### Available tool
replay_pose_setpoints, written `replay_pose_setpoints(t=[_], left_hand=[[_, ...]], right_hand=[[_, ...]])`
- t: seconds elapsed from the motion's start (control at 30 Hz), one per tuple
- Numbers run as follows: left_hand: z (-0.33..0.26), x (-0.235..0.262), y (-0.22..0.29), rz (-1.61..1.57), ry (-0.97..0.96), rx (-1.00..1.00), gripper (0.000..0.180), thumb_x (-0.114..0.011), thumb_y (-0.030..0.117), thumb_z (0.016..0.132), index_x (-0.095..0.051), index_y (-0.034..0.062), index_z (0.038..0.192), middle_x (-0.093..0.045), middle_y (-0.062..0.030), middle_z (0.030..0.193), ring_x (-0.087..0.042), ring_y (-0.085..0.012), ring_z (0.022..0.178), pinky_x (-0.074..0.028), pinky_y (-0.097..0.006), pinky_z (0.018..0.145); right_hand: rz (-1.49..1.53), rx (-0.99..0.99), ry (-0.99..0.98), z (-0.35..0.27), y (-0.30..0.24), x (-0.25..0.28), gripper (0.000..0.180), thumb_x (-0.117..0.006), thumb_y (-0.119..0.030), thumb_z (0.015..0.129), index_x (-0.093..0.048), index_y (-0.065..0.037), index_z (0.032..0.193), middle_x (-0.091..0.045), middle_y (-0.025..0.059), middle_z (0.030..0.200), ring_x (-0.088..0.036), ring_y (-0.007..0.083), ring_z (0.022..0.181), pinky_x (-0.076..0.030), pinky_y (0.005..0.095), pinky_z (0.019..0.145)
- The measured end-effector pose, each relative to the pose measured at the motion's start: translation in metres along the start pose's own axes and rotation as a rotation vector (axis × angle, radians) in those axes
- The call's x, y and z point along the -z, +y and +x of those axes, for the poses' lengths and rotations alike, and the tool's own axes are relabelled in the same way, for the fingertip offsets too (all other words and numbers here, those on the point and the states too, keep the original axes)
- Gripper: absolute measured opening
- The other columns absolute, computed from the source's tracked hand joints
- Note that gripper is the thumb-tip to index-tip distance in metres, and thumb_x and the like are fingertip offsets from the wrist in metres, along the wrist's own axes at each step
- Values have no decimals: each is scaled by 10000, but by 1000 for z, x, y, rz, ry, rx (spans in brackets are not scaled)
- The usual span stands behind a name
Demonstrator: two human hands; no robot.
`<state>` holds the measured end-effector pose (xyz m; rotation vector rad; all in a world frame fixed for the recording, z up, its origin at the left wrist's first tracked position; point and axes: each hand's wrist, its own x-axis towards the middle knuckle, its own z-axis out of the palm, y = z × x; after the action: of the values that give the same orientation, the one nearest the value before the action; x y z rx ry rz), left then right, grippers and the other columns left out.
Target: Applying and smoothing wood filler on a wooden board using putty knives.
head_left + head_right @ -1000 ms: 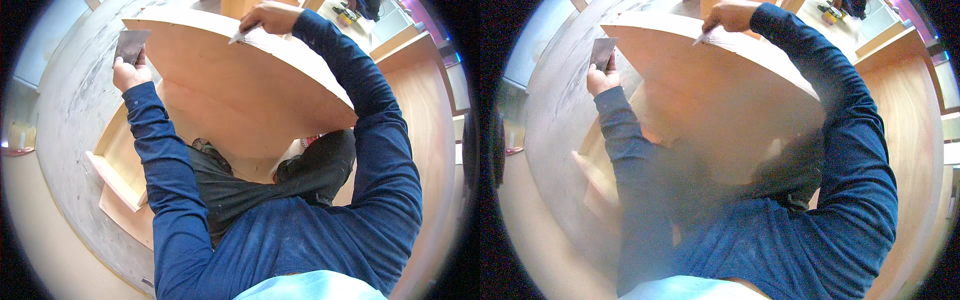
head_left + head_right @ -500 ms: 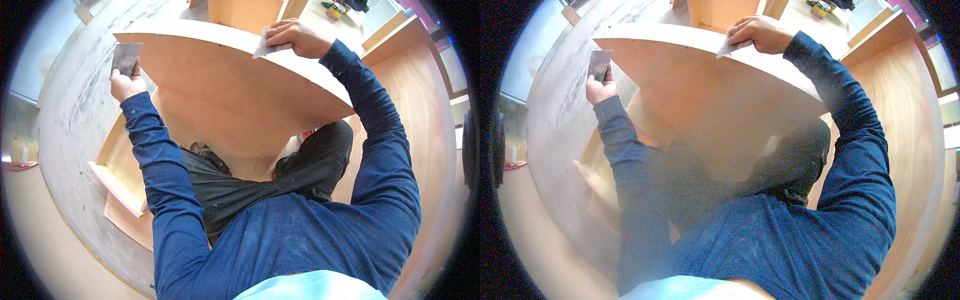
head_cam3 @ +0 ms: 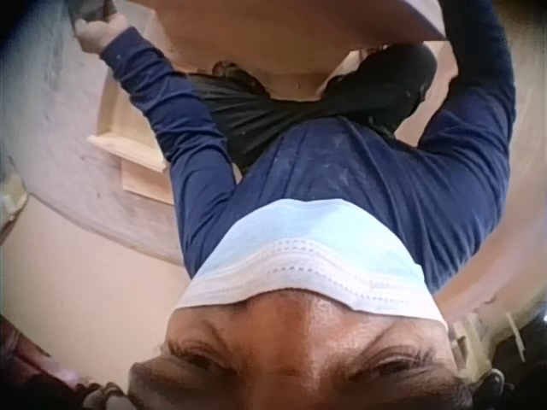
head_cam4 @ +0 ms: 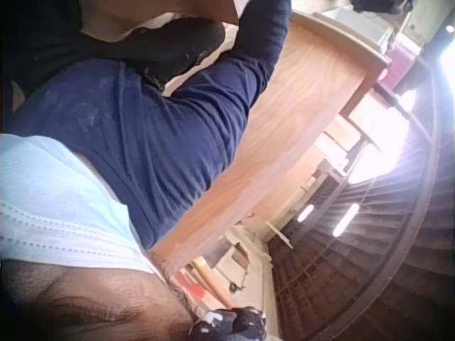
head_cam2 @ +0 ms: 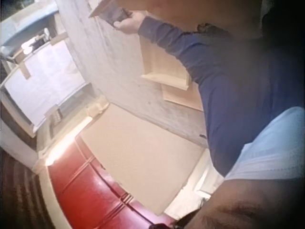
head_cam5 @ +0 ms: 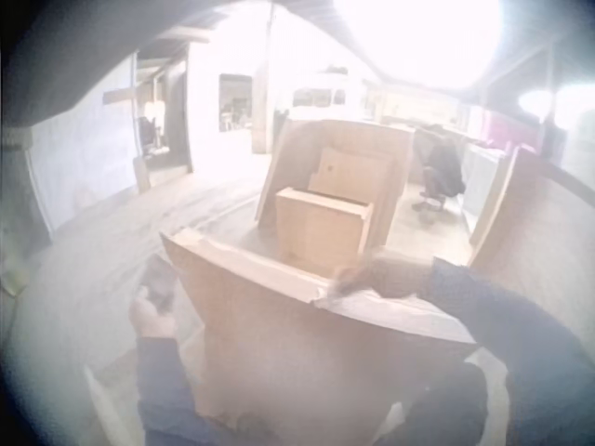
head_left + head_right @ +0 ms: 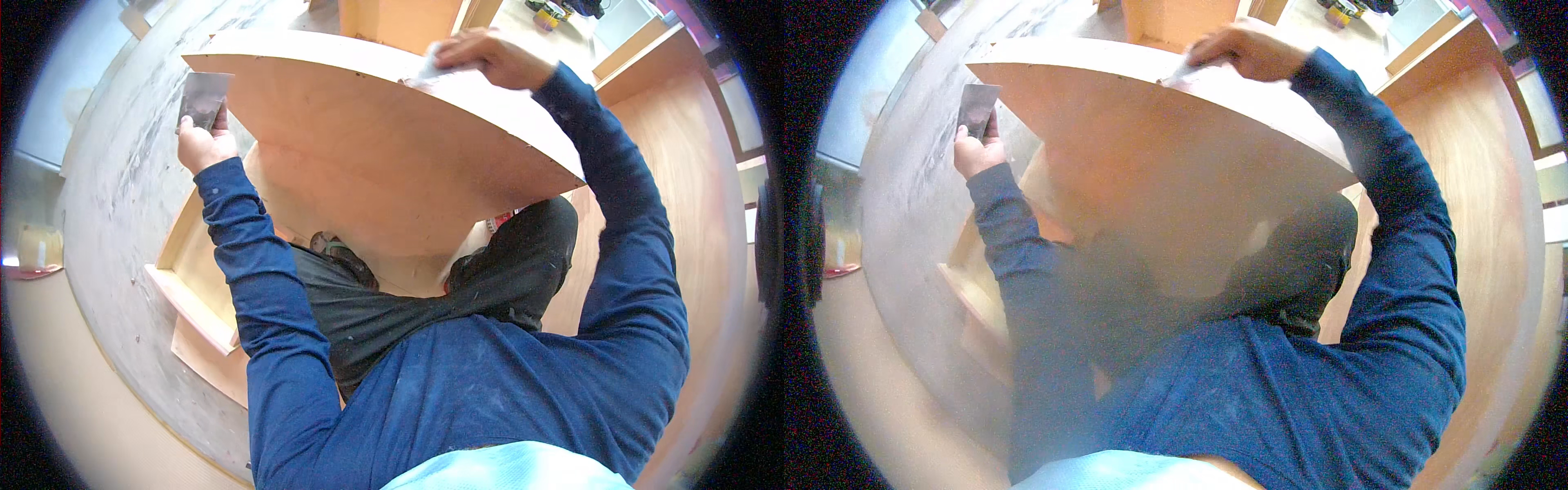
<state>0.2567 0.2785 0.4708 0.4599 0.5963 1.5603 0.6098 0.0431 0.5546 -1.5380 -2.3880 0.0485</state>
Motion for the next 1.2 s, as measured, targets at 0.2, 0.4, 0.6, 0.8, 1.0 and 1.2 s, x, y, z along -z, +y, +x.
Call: replay_pose_setpoints(t=[0.2, 0.4, 0.6, 0.8, 1.0, 1.2], left_hand=[[-11, -7, -9, 69, -13, 55, 340, -363, 163, 1001, -408, -85, 1230, -560, -232, 1149, -639, -358, 962, -602, -450, 805], [-10, -8, -17, 120, -84, 35, 330, -373, 158, 997, -425, -77, 1224, -562, -224, 1161, -639, -357, 967, -601, -460, 799], [-24, -13, -15, 128, -118, 80, 322, -411, 147, 1000, -412, -53, 1252, -538, -213, 1188, -603, -357, 1043, -555, -482, 897], [-29, -13, -16, 171, -146, 111, 312, -422, 137, 995, -410, -57, 1238, -534, -205, 1183, -612, -361, 1017, -568, -505, 859], [-46, -17, -13, 216, -220, 119, 317, -396, 154, 1002, -438, -64, 1228, -548, -194, 1183, -606, -335, 1039, -568, -477, 863], [-80, -19, -29, 121, -287, 382, 282, -422, 176, 993, -530, 4, 1190, -628, -139, 1126, -657, -275, 971, -593, -426, 781]], right_hand=[[-15, -107, -124, 97, 6, -16, 407, -501, 48, 840, -710, -133, 1138, -662, 113, 1195, -601, 278, 1129, -443, 391, 994], [-164, -92, -130, 117, 19, -43, 591, -440, 142, 686, -691, -139, 1142, -681, 119, 1123, -656, 299, 1015, -516, 377, 901], [-56, -111, -268, 55, 4, -16, 499, -489, 167, 691, -696, -56, 1086, -678, 142, 1085, -626, 346, 1029, -493, 402, 915], [-118, -47, -213, -12, 4, -4, 576, -478, 152, 620, -708, -127, 1069, -699, 115, 1023, -655, 321, 953, -530, 396, 837], [-59, -80, -346, -38, -31, 25, 462, -500, 165, 618, -684, -12, 1002, -664, 142, 941, -582, 337, 919, -478, 414, 847], [264, -243, -250, -68, -35, 43, 421, -510, 158, 667, -696, 10, 1015, -684, 168, 992, -623, 331, 942, -505, 363, 839]])
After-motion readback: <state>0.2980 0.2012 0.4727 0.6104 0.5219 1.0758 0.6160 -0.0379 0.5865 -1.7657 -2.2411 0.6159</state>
